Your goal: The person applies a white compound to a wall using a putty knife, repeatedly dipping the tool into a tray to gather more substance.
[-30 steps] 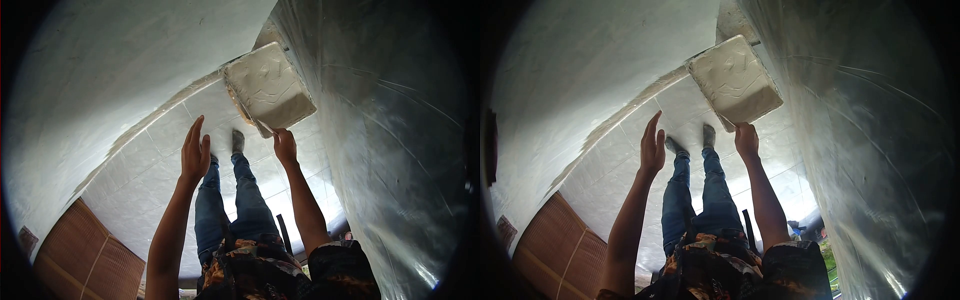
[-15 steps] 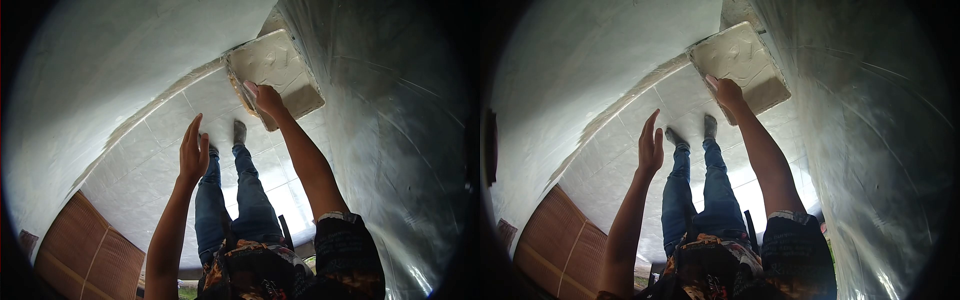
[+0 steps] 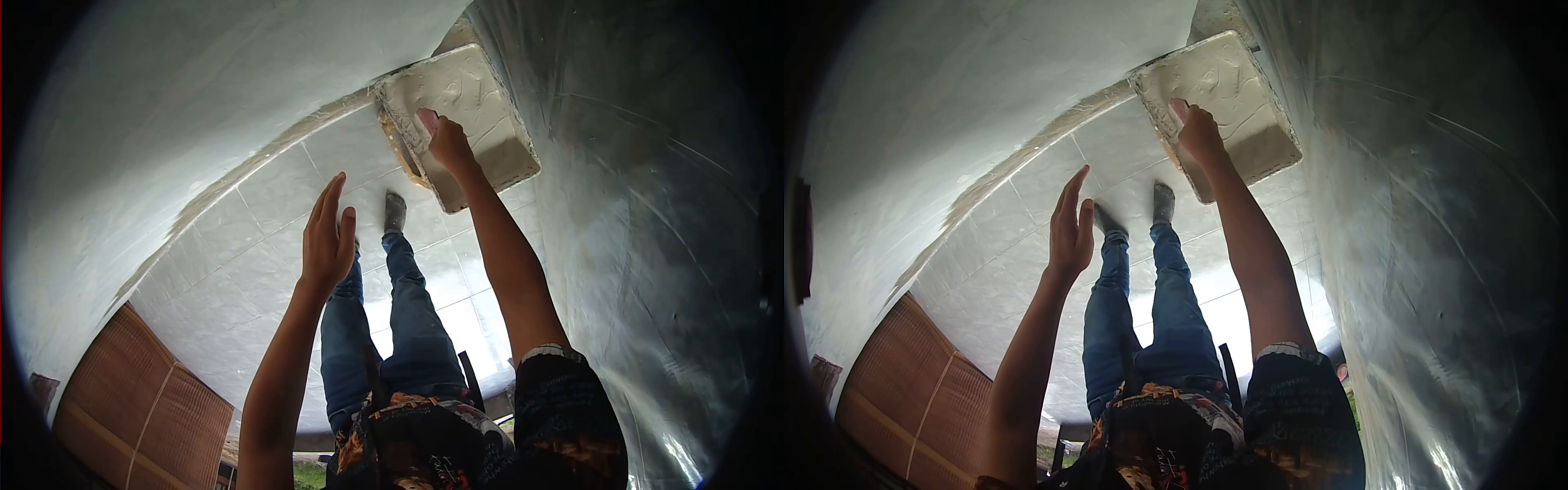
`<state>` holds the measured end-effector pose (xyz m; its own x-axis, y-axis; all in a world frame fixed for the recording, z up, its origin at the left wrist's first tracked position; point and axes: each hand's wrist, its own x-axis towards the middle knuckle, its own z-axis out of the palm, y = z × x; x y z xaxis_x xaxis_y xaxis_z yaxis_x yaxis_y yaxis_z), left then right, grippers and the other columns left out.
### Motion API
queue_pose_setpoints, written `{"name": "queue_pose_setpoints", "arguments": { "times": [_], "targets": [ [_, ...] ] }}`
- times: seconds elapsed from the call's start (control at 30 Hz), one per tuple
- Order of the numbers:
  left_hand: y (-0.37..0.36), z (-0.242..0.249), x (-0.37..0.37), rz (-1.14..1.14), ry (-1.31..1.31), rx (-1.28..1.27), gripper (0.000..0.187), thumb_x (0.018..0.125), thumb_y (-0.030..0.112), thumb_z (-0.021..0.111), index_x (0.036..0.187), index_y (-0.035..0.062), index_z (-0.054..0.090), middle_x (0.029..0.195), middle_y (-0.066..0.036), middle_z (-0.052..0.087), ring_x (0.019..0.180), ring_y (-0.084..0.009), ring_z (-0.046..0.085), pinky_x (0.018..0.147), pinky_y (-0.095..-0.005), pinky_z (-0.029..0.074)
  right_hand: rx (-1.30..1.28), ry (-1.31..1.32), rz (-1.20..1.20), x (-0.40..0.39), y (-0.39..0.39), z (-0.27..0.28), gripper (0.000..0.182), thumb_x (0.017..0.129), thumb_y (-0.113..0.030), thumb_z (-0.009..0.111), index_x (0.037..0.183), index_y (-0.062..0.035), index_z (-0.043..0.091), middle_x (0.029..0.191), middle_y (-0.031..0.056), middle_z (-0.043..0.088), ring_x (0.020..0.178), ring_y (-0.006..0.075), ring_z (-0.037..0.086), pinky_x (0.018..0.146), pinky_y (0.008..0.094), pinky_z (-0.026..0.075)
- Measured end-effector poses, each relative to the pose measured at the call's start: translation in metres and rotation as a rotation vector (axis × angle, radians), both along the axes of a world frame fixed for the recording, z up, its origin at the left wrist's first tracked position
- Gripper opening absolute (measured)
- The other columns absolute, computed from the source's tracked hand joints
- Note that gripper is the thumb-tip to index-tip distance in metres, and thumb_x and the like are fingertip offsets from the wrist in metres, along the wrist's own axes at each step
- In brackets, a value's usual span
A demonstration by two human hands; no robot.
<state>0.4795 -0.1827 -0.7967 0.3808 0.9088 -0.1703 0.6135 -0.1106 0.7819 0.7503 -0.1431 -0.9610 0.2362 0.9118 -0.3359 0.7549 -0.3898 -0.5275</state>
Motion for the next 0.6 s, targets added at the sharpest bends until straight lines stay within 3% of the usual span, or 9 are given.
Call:
{"name": "queue_pose_setpoints", "arguments": {
  "times": [0.17,0.27,0.5,0.57,0.6],
  "targets": [
    [-0.006,-0.003,-0.01,0.017,0.013,-0.02,0.045,0.103,0.02,0.044,0.142,-0.0012,0.045,0.142,-0.026,0.051,0.133,-0.0417,0.048,0.11,-0.0469,0.04,-0.132,0.02,0.034,0.007,-0.021,-0.002,0.021,0.081,-0.001,0.058,0.101,0.0074,0.06,0.096,0.0297,0.067,0.097,0.0443,0.065,0.085,0.0505,0.052],
    [-0.008,-0.004,-0.016,0.019,0.031,-0.021,0.045,0.103,0.02,0.044,0.142,-0.0008,0.045,0.142,-0.026,0.051,0.133,-0.0419,0.049,0.11,-0.0469,0.04,-0.079,0.037,0.018,0.004,-0.038,-0.004,0.02,0.087,-0.008,0.057,0.1,0.0073,0.06,0.095,0.032,0.066,0.096,0.0471,0.064,0.082,0.0519,0.051],
    [-0.01,-0.006,-0.017,0.01,0.017,-0.034,0.045,0.102,0.019,0.045,0.142,-0.001,0.045,0.141,-0.027,0.051,0.133,-0.0421,0.048,0.11,-0.0468,0.039,-0.128,0.111,0.011,0.012,-0.054,-0.011,0.027,0.087,-0.01,0.058,0.107,0.0077,0.06,0.1,0.0329,0.065,0.098,0.0476,0.063,0.085,0.0503,0.051],
    [-0.01,-0.005,-0.015,0.009,0.025,-0.034,0.045,0.102,0.019,0.045,0.143,-0.001,0.045,0.141,-0.026,0.051,0.133,-0.0419,0.048,0.11,-0.0467,0.039,-0.219,0.189,-0.031,0.026,-0.057,-0.019,0.03,0.089,-0.011,0.059,0.113,0.0067,0.06,0.104,0.0272,0.068,0.1,0.0397,0.066,0.087,0.0461,0.051],
    [-0.011,-0.005,-0.013,0.013,0.028,-0.042,0.046,0.102,0.019,0.045,0.143,-0.001,0.045,0.142,-0.026,0.051,0.133,-0.0416,0.048,0.11,-0.0465,0.039,-0.217,0.19,-0.03,0.035,-0.058,-0.024,0.03,0.089,-0.011,0.059,0.113,0.0067,0.06,0.104,0.0272,0.068,0.1,0.0397,0.066,0.087,0.0461,0.051]
  ]
}}
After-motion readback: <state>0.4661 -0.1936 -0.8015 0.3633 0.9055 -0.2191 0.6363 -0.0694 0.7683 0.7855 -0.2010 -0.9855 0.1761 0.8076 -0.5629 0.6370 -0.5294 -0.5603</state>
